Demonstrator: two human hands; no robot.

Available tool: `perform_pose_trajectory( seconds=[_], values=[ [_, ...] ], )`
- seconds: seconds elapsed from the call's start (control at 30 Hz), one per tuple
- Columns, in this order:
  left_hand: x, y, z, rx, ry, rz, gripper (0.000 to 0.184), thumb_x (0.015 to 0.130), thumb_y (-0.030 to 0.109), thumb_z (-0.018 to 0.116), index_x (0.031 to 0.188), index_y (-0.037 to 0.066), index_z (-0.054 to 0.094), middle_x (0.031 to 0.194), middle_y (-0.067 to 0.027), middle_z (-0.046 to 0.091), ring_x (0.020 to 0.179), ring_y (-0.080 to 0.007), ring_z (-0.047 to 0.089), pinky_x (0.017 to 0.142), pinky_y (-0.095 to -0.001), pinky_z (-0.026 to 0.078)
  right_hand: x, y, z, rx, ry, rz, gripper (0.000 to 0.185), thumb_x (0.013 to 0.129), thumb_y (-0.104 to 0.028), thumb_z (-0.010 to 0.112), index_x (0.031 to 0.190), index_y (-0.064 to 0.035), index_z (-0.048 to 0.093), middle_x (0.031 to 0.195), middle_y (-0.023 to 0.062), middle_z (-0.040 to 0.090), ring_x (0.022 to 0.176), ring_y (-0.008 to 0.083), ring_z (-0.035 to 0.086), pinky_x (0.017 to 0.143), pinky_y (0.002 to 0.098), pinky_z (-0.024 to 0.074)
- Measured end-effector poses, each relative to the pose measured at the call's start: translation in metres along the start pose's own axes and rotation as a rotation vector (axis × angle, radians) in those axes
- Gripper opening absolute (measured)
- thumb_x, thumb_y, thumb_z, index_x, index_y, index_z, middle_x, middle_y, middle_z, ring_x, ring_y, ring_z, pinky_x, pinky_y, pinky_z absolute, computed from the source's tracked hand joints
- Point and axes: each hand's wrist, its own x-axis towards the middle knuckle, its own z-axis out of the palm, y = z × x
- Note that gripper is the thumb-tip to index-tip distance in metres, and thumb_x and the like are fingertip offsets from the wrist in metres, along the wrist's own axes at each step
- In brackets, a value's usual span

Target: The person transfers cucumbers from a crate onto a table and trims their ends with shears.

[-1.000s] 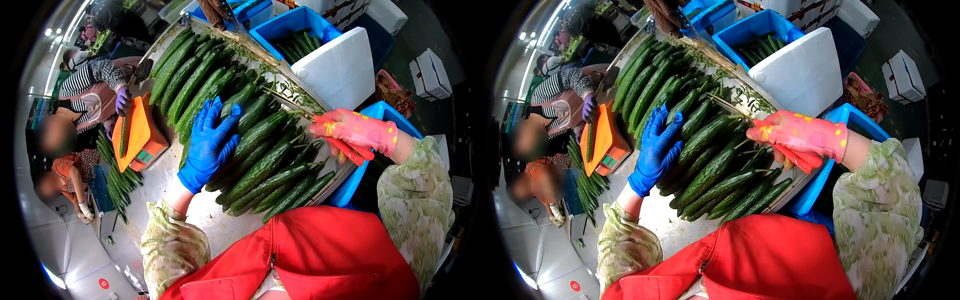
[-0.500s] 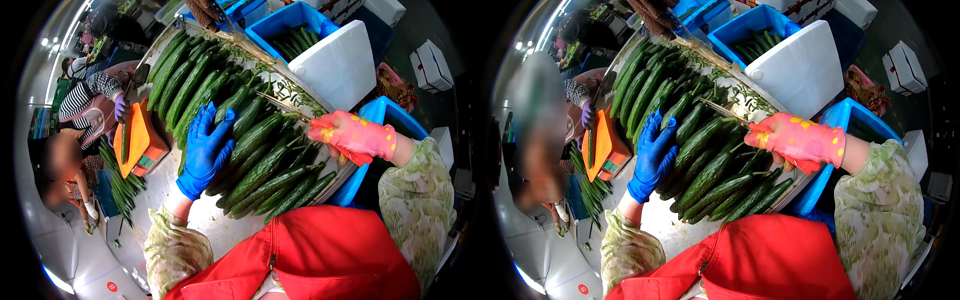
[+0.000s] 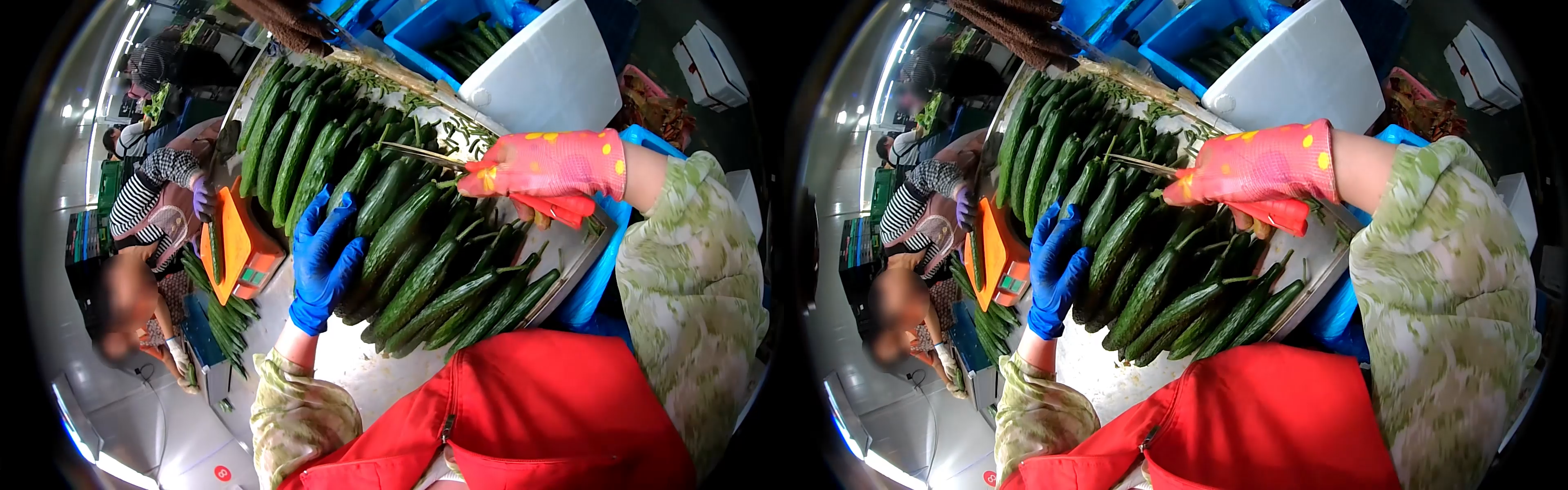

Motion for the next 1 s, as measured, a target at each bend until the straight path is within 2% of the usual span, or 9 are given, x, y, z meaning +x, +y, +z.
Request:
perform_pose_trajectory(
  seconds=[0.13,0.27,0.3,0.37,0.4,0.6,0.83,0.9,1.0],
  values=[
    [-0.001,0.000,0.003,0.012,0.010,0.009,0.051,0.081,0.016,0.070,0.129,0.005,0.057,0.135,-0.0226,0.048,0.130,-0.0378,0.040,0.106,-0.0423,0.033,0.001,-0.010,0.000,0.026,0.003,0.033,0.052,0.092,-0.049,0.053,0.088,0.0020,0.061,0.062,0.0116,0.061,0.049,0.0177,0.061,0.047,0.0329,0.0488],
    [0.003,0.008,-0.010,0.189,-0.071,0.003,0.055,0.082,0.017,0.067,0.135,0.010,0.052,0.140,-0.0201,0.044,0.134,-0.0352,0.035,0.109,-0.0433,0.029,0.009,-0.015,-0.005,-0.187,-0.060,0.089,0.055,0.096,-0.051,0.040,0.076,-0.0036,0.058,0.055,0.0094,0.060,0.041,0.0174,0.058,0.043,0.0310,0.0477],
    [0.004,0.010,-0.013,0.217,-0.070,0.020,0.056,0.082,0.023,0.067,0.135,0.017,0.053,0.139,-0.0223,0.044,0.131,-0.0383,0.038,0.106,-0.0450,0.032,0.013,-0.010,-0.001,-0.216,-0.002,0.005,0.053,0.098,-0.049,0.038,0.080,-0.0033,0.058,0.050,0.0101,0.058,0.037,0.0185,0.056,0.042,0.0320,0.0469],
    [0.001,0.003,-0.014,0.209,0.051,0.136,0.056,0.080,0.026,0.069,0.134,0.017,0.053,0.134,-0.0271,0.046,0.119,-0.0426,0.048,0.099,-0.0462,0.040,0.021,0.000,-0.001,-0.034,0.004,-0.041,0.049,0.098,-0.046,0.040,0.093,0.0007,0.055,0.056,0.0123,0.059,0.043,0.0228,0.059,0.041,0.0344,0.0480],
    [0.000,-0.002,-0.010,0.162,0.102,0.171,0.056,0.080,0.025,0.069,0.133,0.016,0.054,0.132,-0.0287,0.047,0.116,-0.0436,0.050,0.096,-0.0468,0.042,0.017,-0.001,0.001,0.088,0.034,0.033,0.053,0.095,-0.048,0.047,0.098,0.0047,0.057,0.062,0.0119,0.058,0.050,0.0234,0.061,0.046,0.0354,0.0508],
    [-0.004,-0.005,0.002,0.156,0.199,0.171,0.054,0.080,0.026,0.067,0.132,0.018,0.055,0.130,-0.0285,0.048,0.111,-0.0442,0.052,0.094,-0.0471,0.044,0.019,0.002,0.004,0.137,0.033,0.027,0.062,0.094,-0.055,0.046,0.102,0.0052,0.056,0.056,0.0127,0.057,0.044,0.0241,0.059,0.043,0.0349,0.0505],
    [-0.006,-0.005,-0.003,0.164,0.183,0.183,0.053,0.082,0.026,0.068,0.132,0.020,0.054,0.128,-0.0288,0.050,0.112,-0.0440,0.052,0.095,-0.0467,0.044,0.027,0.028,0.021,0.147,0.326,-0.061,0.044,0.094,-0.049,0.048,0.097,-0.0059,0.057,0.059,0.0053,0.053,0.043,0.0172,0.052,0.040,0.0309,0.0464],
    [-0.005,0.001,-0.007,0.222,0.118,0.181,0.053,0.083,0.025,0.067,0.133,0.019,0.053,0.129,-0.0259,0.050,0.115,-0.0425,0.051,0.096,-0.0461,0.043,0.013,0.036,0.043,0.448,0.312,-0.130,0.036,0.096,-0.042,0.049,0.103,-0.0073,0.057,0.057,0.0008,0.047,0.040,0.0138,0.046,0.036,0.0290,0.0403],
    [0.000,0.001,-0.010,0.241,-0.020,0.158,0.051,0.082,0.014,0.062,0.132,0.008,0.053,0.133,-0.0174,0.052,0.125,-0.0351,0.045,0.106,-0.0424,0.033,-0.038,0.066,0.100,0.895,0.335,-0.250,0.031,0.096,-0.030,0.051,0.115,-0.0053,0.056,0.059,0.0066,0.053,0.036,0.0171,0.048,0.033,0.0290,0.0389]
  ],
)
